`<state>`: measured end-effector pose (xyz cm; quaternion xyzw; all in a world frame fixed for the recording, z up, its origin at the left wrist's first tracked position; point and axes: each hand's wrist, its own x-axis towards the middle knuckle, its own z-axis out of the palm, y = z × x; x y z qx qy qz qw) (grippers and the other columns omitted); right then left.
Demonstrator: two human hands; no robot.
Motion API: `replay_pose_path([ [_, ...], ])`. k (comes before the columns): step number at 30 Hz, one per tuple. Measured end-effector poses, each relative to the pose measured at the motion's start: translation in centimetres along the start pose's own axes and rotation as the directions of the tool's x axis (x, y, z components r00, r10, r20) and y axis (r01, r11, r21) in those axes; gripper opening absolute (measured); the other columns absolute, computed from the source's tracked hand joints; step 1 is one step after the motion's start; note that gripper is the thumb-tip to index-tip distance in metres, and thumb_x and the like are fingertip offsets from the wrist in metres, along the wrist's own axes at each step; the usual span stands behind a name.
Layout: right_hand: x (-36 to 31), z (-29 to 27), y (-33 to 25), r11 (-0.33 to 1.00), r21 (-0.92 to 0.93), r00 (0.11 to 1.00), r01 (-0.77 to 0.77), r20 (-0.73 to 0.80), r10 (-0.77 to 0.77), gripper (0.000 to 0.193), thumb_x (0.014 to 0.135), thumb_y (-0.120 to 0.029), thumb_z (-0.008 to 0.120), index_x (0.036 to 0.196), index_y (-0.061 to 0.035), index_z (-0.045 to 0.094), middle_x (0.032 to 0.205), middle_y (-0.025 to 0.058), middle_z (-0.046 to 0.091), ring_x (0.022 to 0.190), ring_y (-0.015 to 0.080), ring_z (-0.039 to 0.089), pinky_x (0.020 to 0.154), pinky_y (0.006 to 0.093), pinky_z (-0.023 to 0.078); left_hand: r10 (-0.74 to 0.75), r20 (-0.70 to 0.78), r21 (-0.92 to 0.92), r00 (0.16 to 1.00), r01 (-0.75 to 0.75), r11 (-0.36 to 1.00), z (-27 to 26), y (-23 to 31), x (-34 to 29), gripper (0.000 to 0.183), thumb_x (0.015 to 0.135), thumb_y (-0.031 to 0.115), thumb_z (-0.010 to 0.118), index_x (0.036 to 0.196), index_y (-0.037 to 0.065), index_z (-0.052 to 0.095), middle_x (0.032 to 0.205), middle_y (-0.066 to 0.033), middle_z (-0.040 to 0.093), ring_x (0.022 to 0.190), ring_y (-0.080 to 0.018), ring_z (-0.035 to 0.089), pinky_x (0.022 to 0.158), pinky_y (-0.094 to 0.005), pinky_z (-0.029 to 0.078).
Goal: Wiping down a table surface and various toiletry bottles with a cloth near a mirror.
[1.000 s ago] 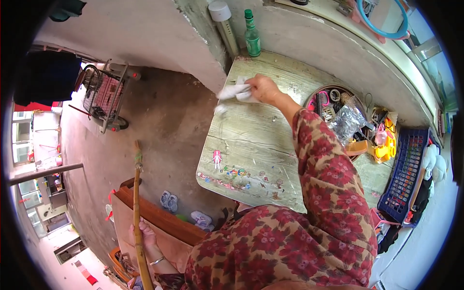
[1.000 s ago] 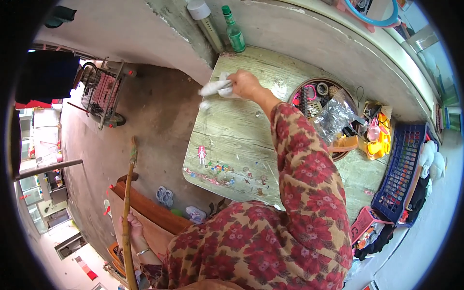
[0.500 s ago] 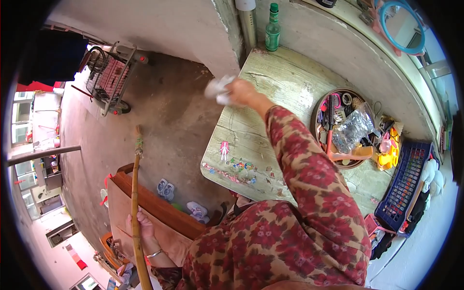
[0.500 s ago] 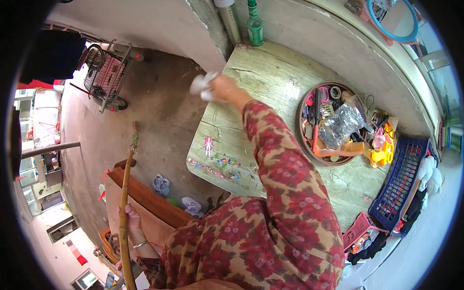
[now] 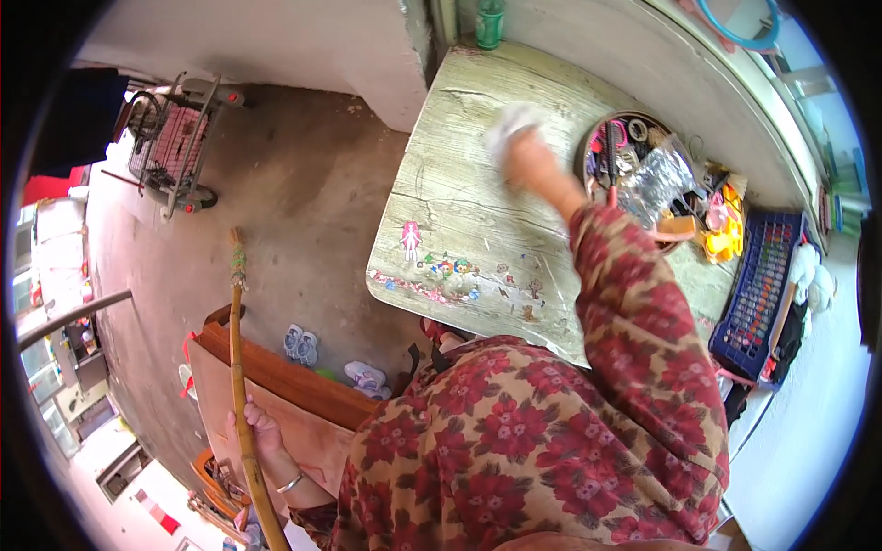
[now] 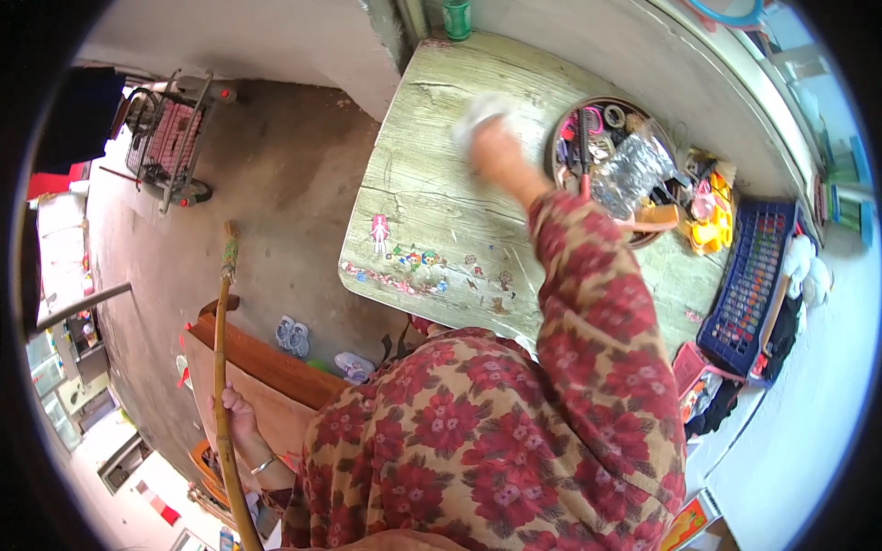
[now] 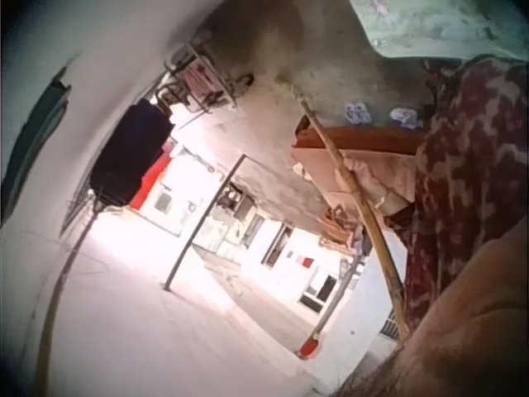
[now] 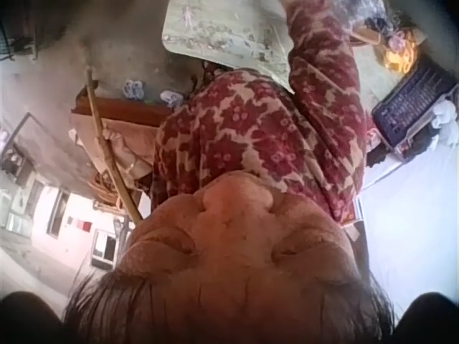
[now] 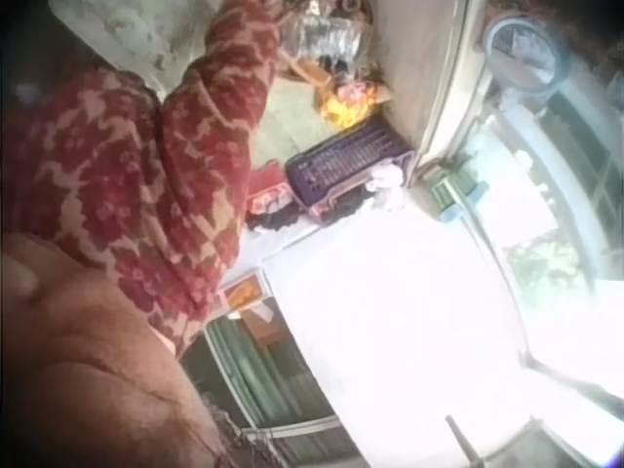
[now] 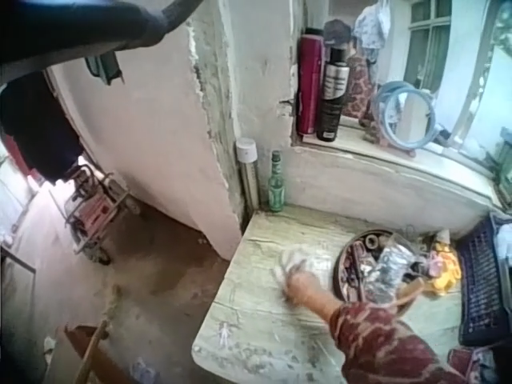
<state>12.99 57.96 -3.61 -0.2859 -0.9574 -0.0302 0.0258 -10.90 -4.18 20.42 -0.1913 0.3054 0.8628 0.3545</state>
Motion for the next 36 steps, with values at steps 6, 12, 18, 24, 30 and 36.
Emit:
replay_pose_path([
  [6,-9.8,-10.6,-14.8,0.676,0.729,0.989,-0.106,0.149,-0.005,0.036,0.073,-0.004,0.051,0.108,-0.0051,0.059,0.091,0.0156,0.058,0.079,0.0321,0.059,0.068,0.0376,0.049,-0.007,0.005,0.009,1.000,0.007,1.000,-0.3,1.6,-2.0,0.050,0.088,0.020,0.050,0.113,-0.020,0.036,0.070,-0.0005,0.036,0.060,-0.0093,0.038,0.052,-0.0193,0.034],
  [12,-27.3,-10.6,-5.7,0.573,0.790,0.827,-0.217,-0.164,0.538,0.042,0.068,0.004,0.049,0.106,-0.0066,0.062,0.089,0.0146,0.060,0.081,0.0292,0.060,0.074,0.0350,0.049,-0.095,0.031,0.137,0.995,0.090,0.987,-0.2,4.5,-2.4,0.050,0.087,0.021,0.049,0.111,-0.021,0.035,0.070,-0.0011,0.037,0.060,-0.0095,0.041,0.052,-0.0200,0.035],
  [18,-39.8,-6.2,3.8,0.226,0.511,0.231,-0.829,-0.054,0.971,0.041,0.076,-0.007,0.048,0.116,-0.0033,0.058,0.094,0.0207,0.062,0.085,0.0336,0.060,0.079,0.0382,0.048,-0.075,0.051,0.124,0.996,0.068,0.990,-0.9,6.0,-1.5,0.051,0.086,0.022,0.049,0.110,-0.021,0.035,0.070,-0.0013,0.038,0.059,-0.0094,0.041,0.051,-0.0207,0.036],
  [24,-34.2,-4.8,-1.1,0.121,0.349,0.115,-0.929,-0.037,0.993,0.046,0.072,-0.015,0.050,0.114,-0.0004,0.057,0.092,0.0262,0.061,0.090,0.0404,0.058,0.083,0.0406,0.045,-0.018,-0.031,0.097,0.999,0.021,0.995,-2.6,6.4,-3.5,0.052,0.086,0.021,0.051,0.112,-0.020,0.034,0.069,-0.0005,0.036,0.059,-0.0082,0.041,0.051,-0.0198,0.035],
  [30,-36.4,-6.4,-1.6,-0.003,0.801,0.166,-0.598,0.127,0.978,0.038,0.074,-0.011,0.053,0.110,0.0030,0.057,0.102,0.0224,0.057,0.094,0.0366,0.056,0.081,0.0410,0.046,-0.051,0.082,0.066,0.995,0.046,0.997,-4.4,6.8,-3.8,0.055,0.086,0.021,0.052,0.116,-0.021,0.032,0.070,0.0002,0.036,0.061,-0.0073,0.041,0.052,-0.0192,0.033],
  [36,-30.3,-10.7,-6.6,0.608,0.563,0.720,-0.560,-0.033,0.693,0.028,0.081,-0.013,0.059,0.109,-0.0069,0.058,0.096,0.0171,0.056,0.085,0.0309,0.057,0.075,0.0391,0.048,-0.141,0.180,0.115,0.974,0.122,0.986,-4.0,7.0,-4.3,0.051,0.087,0.020,0.051,0.114,-0.017,0.032,0.071,0.0001,0.039,0.061,-0.0070,0.040,0.056,-0.0201,0.035],
])
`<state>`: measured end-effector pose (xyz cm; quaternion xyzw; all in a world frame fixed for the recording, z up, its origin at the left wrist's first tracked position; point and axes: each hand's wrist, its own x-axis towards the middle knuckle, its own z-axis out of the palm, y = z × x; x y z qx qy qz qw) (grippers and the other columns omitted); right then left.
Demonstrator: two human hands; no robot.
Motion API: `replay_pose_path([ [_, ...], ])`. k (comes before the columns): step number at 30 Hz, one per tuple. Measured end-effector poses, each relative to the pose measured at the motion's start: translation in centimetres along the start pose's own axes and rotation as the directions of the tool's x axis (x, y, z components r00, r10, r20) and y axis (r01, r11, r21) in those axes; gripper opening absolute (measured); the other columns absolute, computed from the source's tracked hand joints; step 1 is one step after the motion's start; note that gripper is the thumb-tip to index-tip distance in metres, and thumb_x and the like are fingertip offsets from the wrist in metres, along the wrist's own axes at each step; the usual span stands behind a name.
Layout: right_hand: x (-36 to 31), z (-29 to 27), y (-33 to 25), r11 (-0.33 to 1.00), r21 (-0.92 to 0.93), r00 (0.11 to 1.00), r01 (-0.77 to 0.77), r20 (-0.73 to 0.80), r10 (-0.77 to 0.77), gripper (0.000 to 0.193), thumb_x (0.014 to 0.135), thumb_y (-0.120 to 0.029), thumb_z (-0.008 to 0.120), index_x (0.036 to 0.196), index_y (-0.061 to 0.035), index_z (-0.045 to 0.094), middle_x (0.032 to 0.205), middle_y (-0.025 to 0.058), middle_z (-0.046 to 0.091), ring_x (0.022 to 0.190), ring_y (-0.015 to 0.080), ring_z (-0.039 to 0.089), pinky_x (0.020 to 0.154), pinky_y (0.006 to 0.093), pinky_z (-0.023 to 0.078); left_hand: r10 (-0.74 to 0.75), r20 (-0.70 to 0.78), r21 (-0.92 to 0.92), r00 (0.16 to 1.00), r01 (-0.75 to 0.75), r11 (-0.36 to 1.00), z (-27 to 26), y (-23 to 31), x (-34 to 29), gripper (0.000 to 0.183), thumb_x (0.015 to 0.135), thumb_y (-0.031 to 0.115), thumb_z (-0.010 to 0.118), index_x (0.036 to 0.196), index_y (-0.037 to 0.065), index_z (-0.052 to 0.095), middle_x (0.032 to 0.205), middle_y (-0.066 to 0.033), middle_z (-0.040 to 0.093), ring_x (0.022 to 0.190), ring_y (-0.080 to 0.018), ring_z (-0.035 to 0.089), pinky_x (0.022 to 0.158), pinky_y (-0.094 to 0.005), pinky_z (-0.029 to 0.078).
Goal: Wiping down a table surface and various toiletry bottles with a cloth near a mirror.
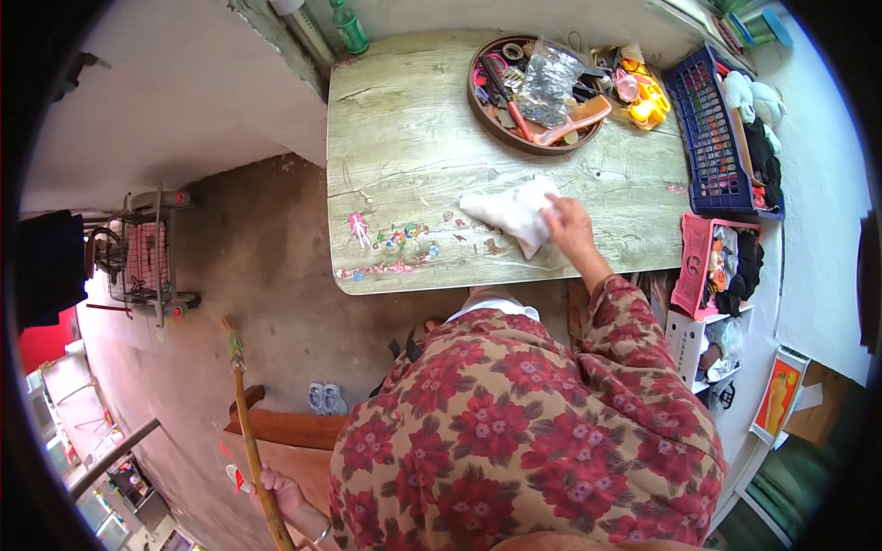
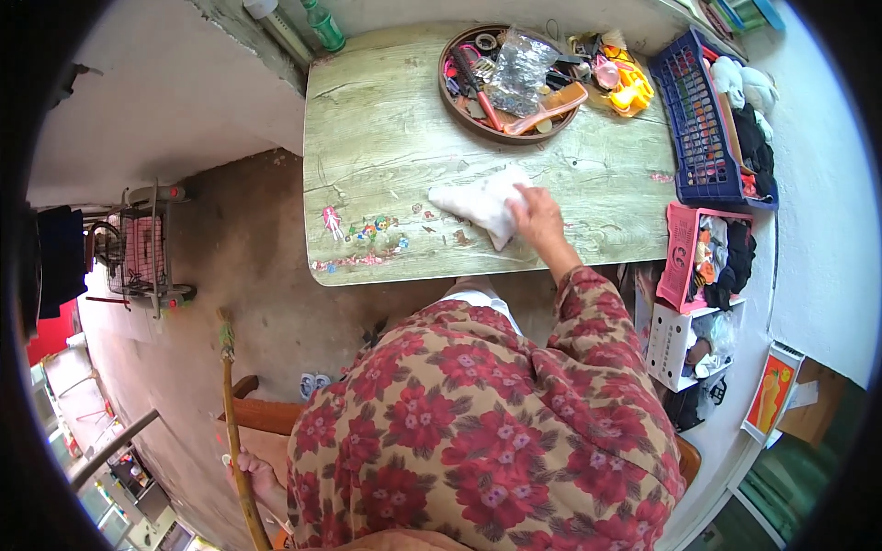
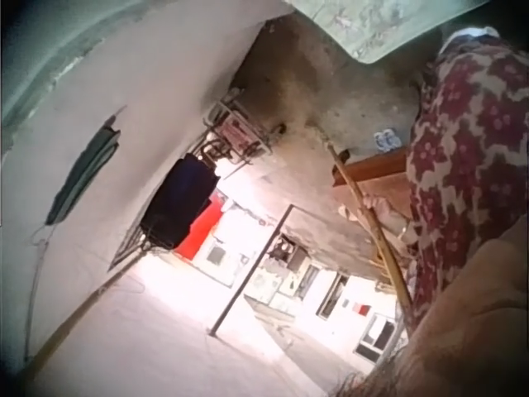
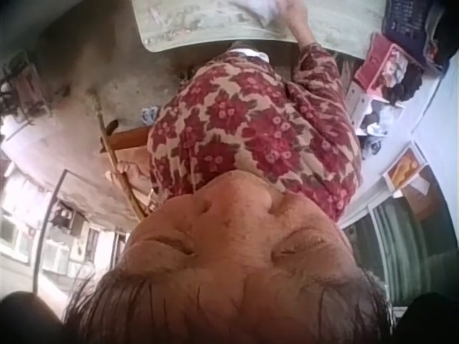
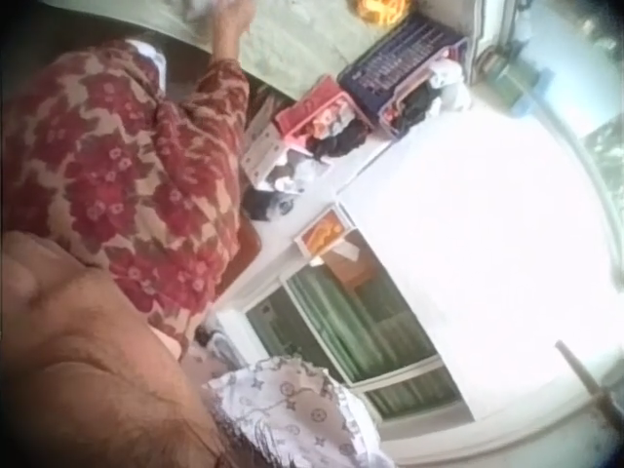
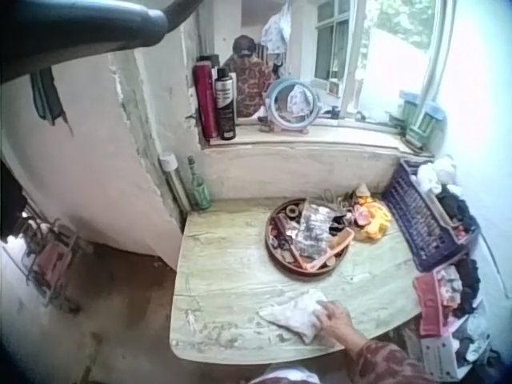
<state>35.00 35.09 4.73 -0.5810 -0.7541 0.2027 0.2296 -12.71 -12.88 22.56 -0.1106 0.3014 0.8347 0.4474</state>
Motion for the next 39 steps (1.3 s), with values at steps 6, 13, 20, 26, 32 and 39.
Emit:
replay_pose_path([
  [6,5.1,-1.8,5.7,0.916,-0.317,0.966,-0.246,-0.004,0.258,0.026,0.076,-0.009,0.058,0.103,-0.0084,0.060,0.097,0.0166,0.055,0.089,0.0360,0.057,0.075,0.0427,0.048,0.021,-0.071,-0.042,0.997,-0.024,0.999,1.3,-0.9,0.9,0.048,0.086,0.014,0.053,0.113,-0.019,0.031,0.072,-0.0015,0.040,0.059,-0.0081,0.040,0.052,-0.0194,0.034],
  [13,6.0,-0.9,6.7,0.877,-0.464,0.975,-0.123,0.107,0.193,0.011,0.076,-0.010,0.055,0.085,-0.0034,0.057,0.089,0.0174,0.058,0.084,0.0364,0.059,0.074,0.0442,0.048,0.050,-0.097,-0.074,0.994,-0.058,0.996,0.8,-1.8,0.8,0.049,0.086,0.014,0.055,0.113,-0.019,0.032,0.070,-0.0013,0.039,0.059,-0.0081,0.040,0.051,-0.0192,0.034],
  [20,10.4,0.4,8.0,0.951,-0.122,0.950,-0.284,-0.171,0.262,0.015,0.079,-0.016,0.053,0.084,-0.0044,0.062,0.082,0.0199,0.063,0.082,0.0361,0.061,0.074,0.0443,0.048,-0.014,-0.073,-0.109,0.997,0.006,0.994,0.8,-1.8,1.7,0.048,0.086,0.015,0.055,0.113,-0.017,0.033,0.071,-0.0009,0.039,0.060,-0.0078,0.039,0.052,-0.0197,0.034],
  [26,10.5,1.2,4.7,0.819,-0.305,0.868,-0.486,-0.064,0.492,0.020,0.075,-0.015,0.055,0.089,-0.0061,0.066,0.097,0.0174,0.064,0.090,0.0346,0.062,0.078,0.0412,0.050,-0.020,-0.065,-0.071,0.998,0.015,0.997,1.2,-1.5,2.1,0.048,0.086,0.015,0.055,0.113,-0.017,0.032,0.072,-0.0004,0.038,0.063,-0.0078,0.040,0.056,-0.0202,0.033],
  [32,9.3,0.8,5.0,0.918,-0.156,0.929,-0.365,-0.135,0.346,0.017,0.075,-0.019,0.059,0.079,-0.0035,0.065,0.075,0.0173,0.065,0.069,0.0314,0.064,0.066,0.0403,0.050,-0.051,-0.073,0.023,0.996,0.053,0.998,2.3,-1.7,2.6,0.049,0.086,0.016,0.055,0.114,-0.018,0.032,0.073,-0.0013,0.040,0.064,-0.0080,0.041,0.056,-0.0206,0.034],
  [39,17.1,-8.9,2.7,0.989,0.147,0.988,0.028,-0.153,-0.006,0.029,0.078,-0.015,0.052,0.103,-0.0081,0.065,0.084,0.0155,0.066,0.084,0.0320,0.063,0.077,0.0385,0.049,-0.048,-0.032,-0.028,0.998,0.047,0.998,2.2,-1.4,3.3,0.051,0.086,0.017,0.054,0.114,-0.019,0.032,0.072,-0.0020,0.040,0.064,-0.0083,0.042,0.055,-0.0197,0.036],
])
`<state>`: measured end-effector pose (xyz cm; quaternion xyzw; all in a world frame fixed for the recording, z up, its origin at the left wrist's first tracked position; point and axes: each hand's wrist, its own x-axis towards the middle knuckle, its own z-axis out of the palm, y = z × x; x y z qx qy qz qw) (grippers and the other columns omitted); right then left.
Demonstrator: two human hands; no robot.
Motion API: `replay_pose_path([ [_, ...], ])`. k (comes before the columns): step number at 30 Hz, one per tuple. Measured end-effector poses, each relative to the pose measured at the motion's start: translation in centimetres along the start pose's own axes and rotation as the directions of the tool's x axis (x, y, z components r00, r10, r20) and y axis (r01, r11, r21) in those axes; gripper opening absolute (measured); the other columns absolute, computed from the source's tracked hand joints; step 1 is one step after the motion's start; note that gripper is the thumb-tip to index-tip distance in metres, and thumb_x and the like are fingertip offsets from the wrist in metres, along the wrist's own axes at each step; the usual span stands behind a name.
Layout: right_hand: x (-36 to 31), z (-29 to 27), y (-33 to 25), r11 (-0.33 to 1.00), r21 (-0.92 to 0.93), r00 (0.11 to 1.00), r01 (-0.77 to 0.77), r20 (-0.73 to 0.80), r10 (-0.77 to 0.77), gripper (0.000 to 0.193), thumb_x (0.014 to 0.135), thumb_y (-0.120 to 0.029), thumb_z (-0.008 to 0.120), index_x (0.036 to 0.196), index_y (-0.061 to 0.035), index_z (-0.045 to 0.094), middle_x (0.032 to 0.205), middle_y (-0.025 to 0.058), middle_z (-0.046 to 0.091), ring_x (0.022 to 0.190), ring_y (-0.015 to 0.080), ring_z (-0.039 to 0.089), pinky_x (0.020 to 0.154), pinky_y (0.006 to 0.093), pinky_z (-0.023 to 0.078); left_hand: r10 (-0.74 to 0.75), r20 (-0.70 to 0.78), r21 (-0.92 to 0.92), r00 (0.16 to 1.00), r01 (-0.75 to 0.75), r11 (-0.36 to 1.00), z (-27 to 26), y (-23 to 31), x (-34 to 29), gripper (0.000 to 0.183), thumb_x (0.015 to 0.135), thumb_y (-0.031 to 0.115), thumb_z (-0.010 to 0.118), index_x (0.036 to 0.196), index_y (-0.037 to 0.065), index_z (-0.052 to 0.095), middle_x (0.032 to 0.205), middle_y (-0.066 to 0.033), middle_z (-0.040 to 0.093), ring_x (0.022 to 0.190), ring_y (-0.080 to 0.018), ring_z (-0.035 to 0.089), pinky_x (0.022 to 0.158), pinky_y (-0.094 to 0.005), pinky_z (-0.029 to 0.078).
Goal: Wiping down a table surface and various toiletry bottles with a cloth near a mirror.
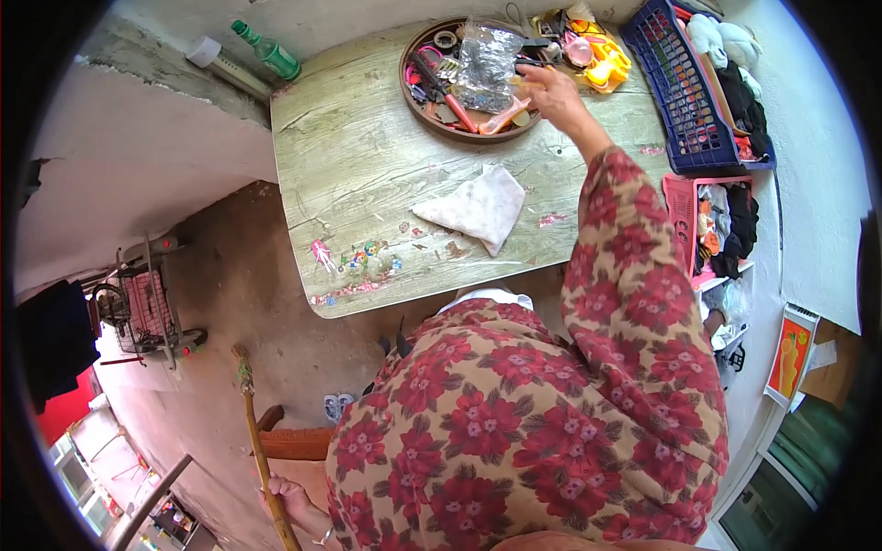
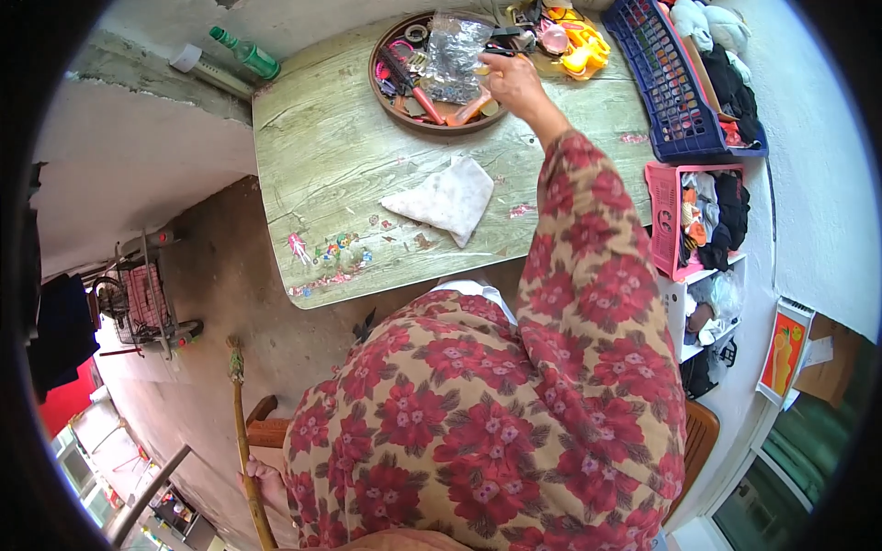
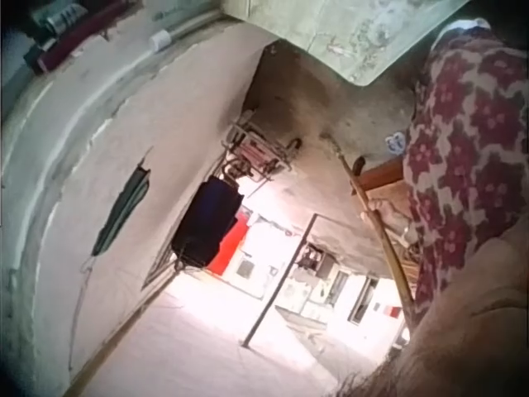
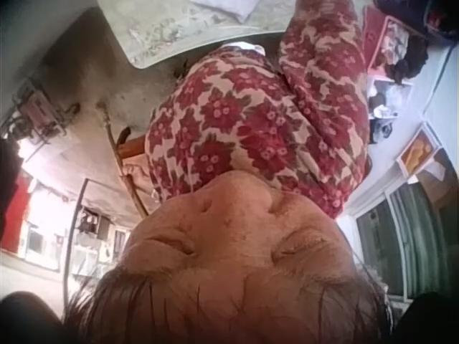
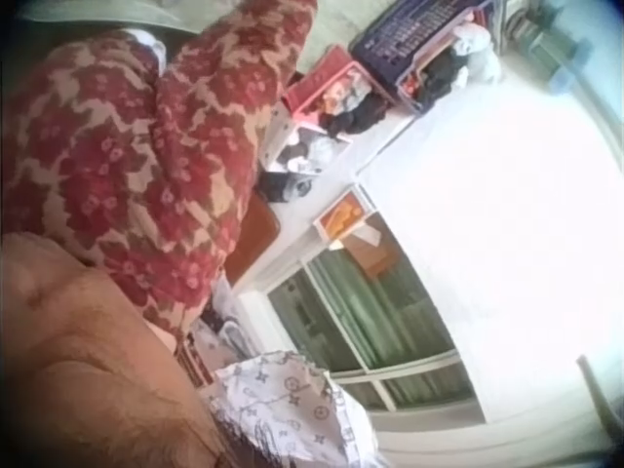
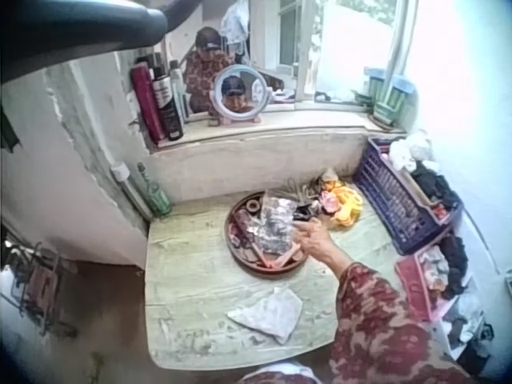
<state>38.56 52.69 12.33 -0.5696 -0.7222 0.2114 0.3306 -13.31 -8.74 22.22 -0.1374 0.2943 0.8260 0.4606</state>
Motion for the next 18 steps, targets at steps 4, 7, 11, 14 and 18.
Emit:
replay_pose_path([
  [4,0.0,-1.8,3.2,0.942,-0.331,0.998,0.058,-0.004,-0.062,0.028,0.079,-0.012,0.051,0.103,-0.0110,0.065,0.081,0.0171,0.063,0.076,0.0303,0.062,0.070,0.0390,0.049,0.058,-0.062,0.045,0.996,-0.055,0.997,0.3,-0.2,0.1,0.051,0.085,0.015,0.055,0.113,-0.020,0.031,0.072,-0.0025,0.039,0.061,-0.0087,0.041,0.052,-0.0195,0.035],
  [7,-4.9,-0.9,4.1,0.860,-0.487,0.975,-0.153,0.069,0.212,0.034,0.079,-0.011,0.049,0.110,-0.0170,0.063,0.087,0.0202,0.062,0.086,0.0358,0.060,0.079,0.0450,0.048,0.065,-0.080,0.005,0.995,-0.065,0.998,0.7,-0.6,-0.4,0.049,0.084,0.012,0.056,0.113,-0.019,0.031,0.073,-0.0026,0.039,0.061,-0.0087,0.040,0.051,-0.0194,0.034],
  [11,-12.7,1.0,5.7,0.779,-0.611,0.914,-0.140,0.224,0.339,0.054,0.079,-0.008,0.052,0.129,-0.0269,0.045,0.094,0.0163,0.053,0.084,0.0357,0.058,0.073,0.0454,0.048,0.070,-0.096,0.023,0.993,-0.068,0.997,-0.1,0.3,-0.3,0.048,0.084,0.011,0.057,0.111,-0.018,0.032,0.073,-0.0014,0.038,0.060,-0.0080,0.039,0.051,-0.0191,0.034],
  [14,-13.7,1.3,5.9,0.789,-0.599,0.900,-0.139,0.255,0.352,0.060,0.077,-0.008,0.053,0.132,-0.0288,0.041,0.095,0.0158,0.052,0.086,0.0350,0.058,0.075,0.0441,0.048,0.027,-0.043,0.000,0.999,-0.027,1.000,0.0,0.4,0.6,0.049,0.083,0.013,0.056,0.112,-0.018,0.032,0.071,-0.0006,0.037,0.059,-0.0076,0.039,0.051,-0.0190,0.033],
  [18,-12.7,2.0,4.7,0.783,-0.619,0.869,-0.058,0.354,0.344,0.065,0.076,-0.007,0.053,0.135,-0.0306,0.038,0.097,0.0149,0.052,0.090,0.0341,0.058,0.077,0.0423,0.048,0.043,-0.069,0.008,0.997,-0.042,0.999,0.8,-0.6,0.1,0.050,0.084,0.014,0.056,0.113,-0.018,0.032,0.070,-0.0004,0.037,0.059,-0.0074,0.039,0.050,-0.0193,0.033],
])
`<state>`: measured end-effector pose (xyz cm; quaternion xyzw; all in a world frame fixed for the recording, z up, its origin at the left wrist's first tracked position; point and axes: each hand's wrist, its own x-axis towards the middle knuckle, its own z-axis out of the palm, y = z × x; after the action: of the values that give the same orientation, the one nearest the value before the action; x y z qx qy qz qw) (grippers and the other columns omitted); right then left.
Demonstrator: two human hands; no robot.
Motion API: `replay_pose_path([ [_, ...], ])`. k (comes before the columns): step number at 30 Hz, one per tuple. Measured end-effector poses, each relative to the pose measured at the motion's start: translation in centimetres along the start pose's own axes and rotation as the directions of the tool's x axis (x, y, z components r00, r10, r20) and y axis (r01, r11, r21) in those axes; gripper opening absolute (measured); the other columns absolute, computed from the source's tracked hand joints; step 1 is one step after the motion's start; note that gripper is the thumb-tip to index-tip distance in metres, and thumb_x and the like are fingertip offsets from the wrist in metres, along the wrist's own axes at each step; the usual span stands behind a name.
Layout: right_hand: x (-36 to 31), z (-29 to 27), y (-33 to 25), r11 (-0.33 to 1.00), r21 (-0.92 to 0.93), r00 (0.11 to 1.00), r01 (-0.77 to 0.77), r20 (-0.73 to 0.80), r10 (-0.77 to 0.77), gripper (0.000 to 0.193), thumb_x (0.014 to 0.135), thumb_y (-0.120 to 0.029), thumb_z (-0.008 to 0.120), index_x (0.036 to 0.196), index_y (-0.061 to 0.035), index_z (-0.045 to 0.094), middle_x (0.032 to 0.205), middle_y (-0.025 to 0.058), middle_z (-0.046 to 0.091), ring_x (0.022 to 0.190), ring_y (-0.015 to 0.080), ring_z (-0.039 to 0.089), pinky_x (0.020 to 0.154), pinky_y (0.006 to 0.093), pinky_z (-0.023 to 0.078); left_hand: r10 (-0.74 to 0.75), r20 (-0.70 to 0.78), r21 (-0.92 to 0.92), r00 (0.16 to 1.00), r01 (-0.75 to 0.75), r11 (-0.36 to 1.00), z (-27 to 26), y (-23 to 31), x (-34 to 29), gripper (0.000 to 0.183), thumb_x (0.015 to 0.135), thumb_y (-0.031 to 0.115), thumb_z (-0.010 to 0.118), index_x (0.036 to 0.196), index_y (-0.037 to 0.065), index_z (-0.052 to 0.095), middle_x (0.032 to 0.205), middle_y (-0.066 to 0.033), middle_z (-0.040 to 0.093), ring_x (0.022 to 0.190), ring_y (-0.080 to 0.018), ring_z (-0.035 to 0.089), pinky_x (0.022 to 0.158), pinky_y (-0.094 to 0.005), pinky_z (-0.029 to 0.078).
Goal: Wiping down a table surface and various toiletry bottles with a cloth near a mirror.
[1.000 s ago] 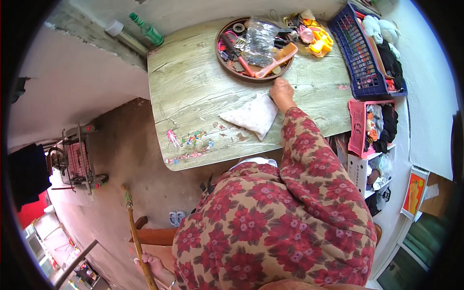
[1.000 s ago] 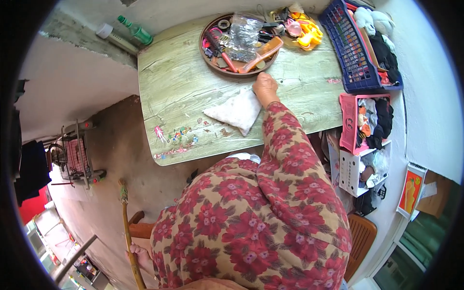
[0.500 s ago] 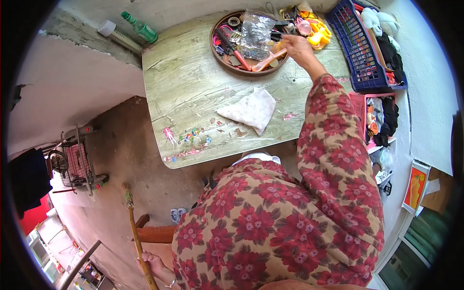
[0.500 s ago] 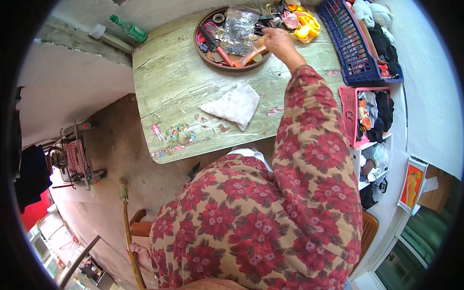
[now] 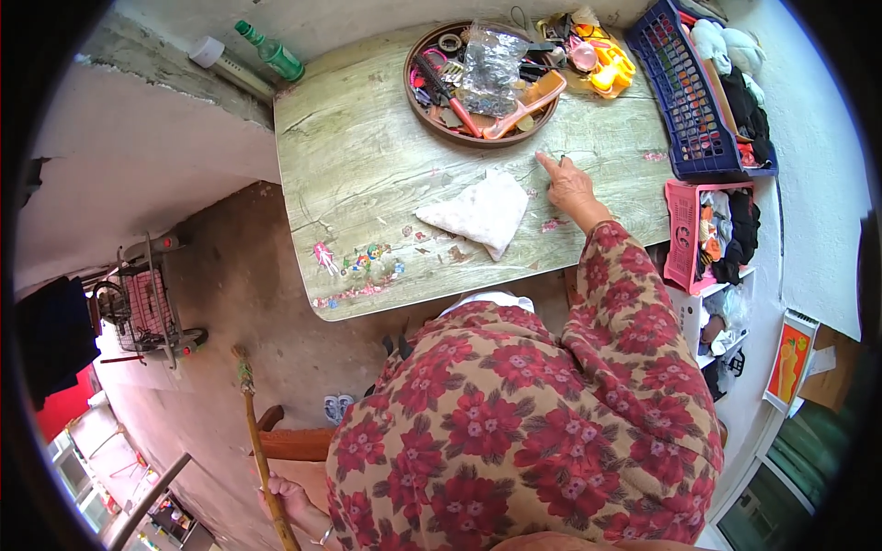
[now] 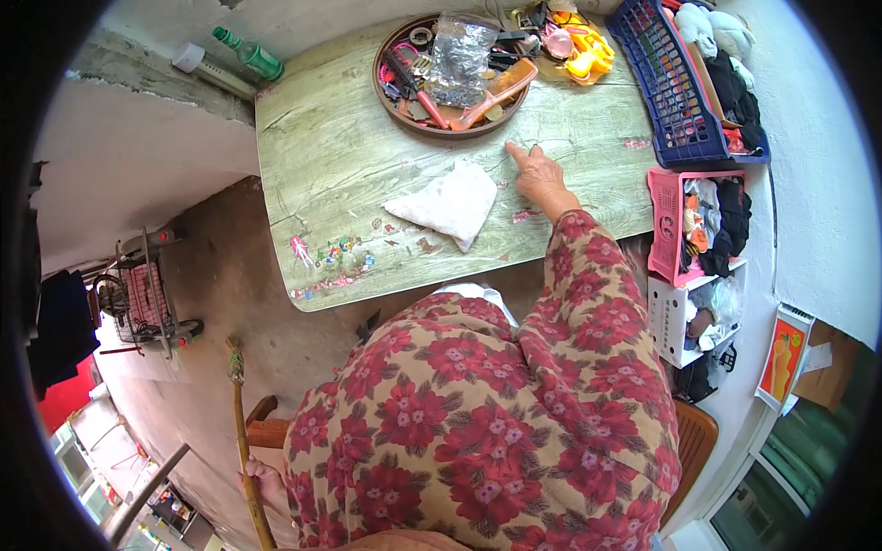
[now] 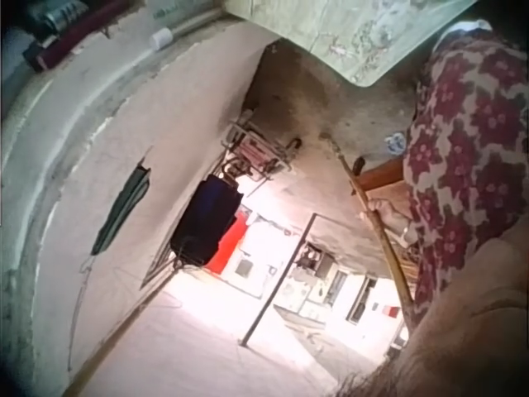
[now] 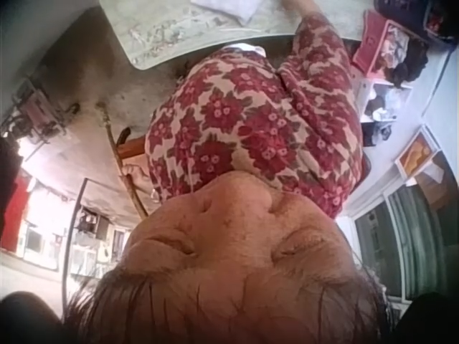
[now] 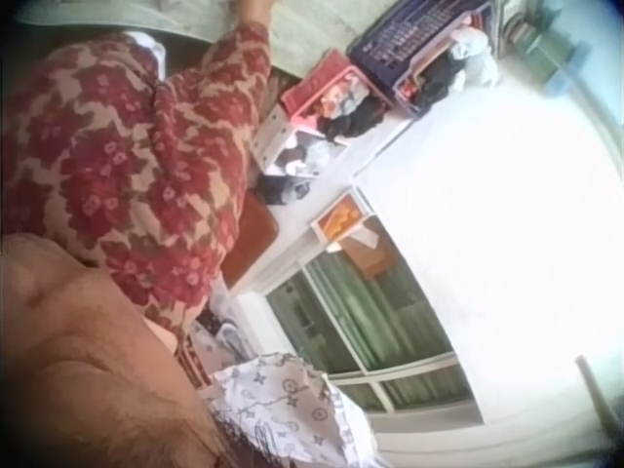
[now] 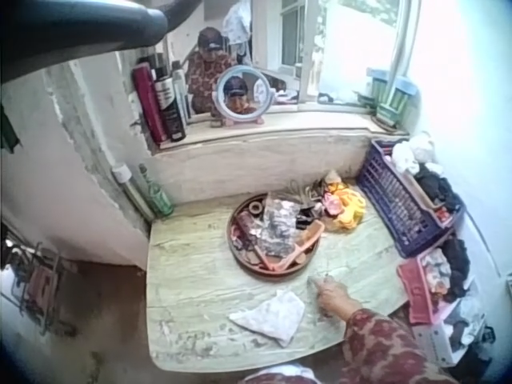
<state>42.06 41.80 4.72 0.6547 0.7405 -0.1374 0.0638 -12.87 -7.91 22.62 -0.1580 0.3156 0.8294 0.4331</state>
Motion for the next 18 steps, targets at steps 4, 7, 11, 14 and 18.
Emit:
replay_pose_path([
  [4,0.2,-0.3,-1.1,0.997,-0.051,0.997,-0.063,0.046,0.065,0.063,0.075,-0.007,0.052,0.133,-0.0290,0.043,0.099,0.0164,0.057,0.091,0.0325,0.059,0.080,0.0411,0.048,0.032,-0.059,-0.034,0.998,-0.034,0.999,-0.2,-0.1,-0.2,0.051,0.083,0.015,0.057,0.112,-0.019,0.032,0.069,-0.0009,0.038,0.059,-0.0078,0.040,0.051,-0.0197,0.033],
  [7,1.1,-0.2,-0.1,0.964,0.250,0.996,-0.089,0.010,0.089,0.054,0.075,-0.008,0.051,0.127,-0.0213,0.052,0.098,0.0196,0.062,0.089,0.0297,0.061,0.080,0.0395,0.048,0.004,-0.016,-0.027,1.000,-0.004,1.000,-0.7,0.2,-0.1,0.051,0.083,0.016,0.057,0.112,-0.018,0.033,0.069,-0.0011,0.039,0.060,-0.0081,0.040,0.052,-0.0195,0.033],
  [11,1.1,1.3,0.3,0.838,0.545,0.998,-0.037,-0.014,0.054,0.044,0.077,-0.015,0.054,0.120,-0.0129,0.058,0.093,0.0202,0.063,0.086,0.0297,0.062,0.080,0.0392,0.048,-0.105,0.124,0.017,0.987,0.104,0.994,-1.1,0.3,-0.1,0.051,0.083,0.016,0.057,0.112,-0.018,0.033,0.070,-0.0005,0.039,0.061,-0.0077,0.040,0.053,-0.0191,0.033],
  [14,-2.4,1.5,-4.6,0.938,0.318,0.978,0.136,-0.195,-0.075,0.049,0.078,-0.030,0.062,0.125,-0.0169,0.053,0.100,0.0157,0.057,0.082,0.0290,0.062,0.076,0.0374,0.050,0.001,0.022,-0.049,1.000,0.000,0.999,-2.9,1.2,-0.4,0.051,0.083,0.016,0.057,0.112,-0.018,0.033,0.070,0.0000,0.039,0.060,-0.0072,0.039,0.053,-0.0189,0.033],
  [18,-5.4,0.5,-10.2,0.922,0.244,0.954,0.301,-0.078,-0.291,0.049,0.078,-0.028,0.062,0.124,-0.0158,0.050,0.112,0.0192,0.050,0.095,0.0349,0.058,0.077,0.0419,0.050,-0.008,0.016,-0.041,1.000,0.009,0.999,-1.7,0.6,0.0,0.051,0.083,0.016,0.057,0.112,-0.019,0.032,0.070,0.0002,0.038,0.060,-0.0069,0.039,0.052,-0.0189,0.032],
])
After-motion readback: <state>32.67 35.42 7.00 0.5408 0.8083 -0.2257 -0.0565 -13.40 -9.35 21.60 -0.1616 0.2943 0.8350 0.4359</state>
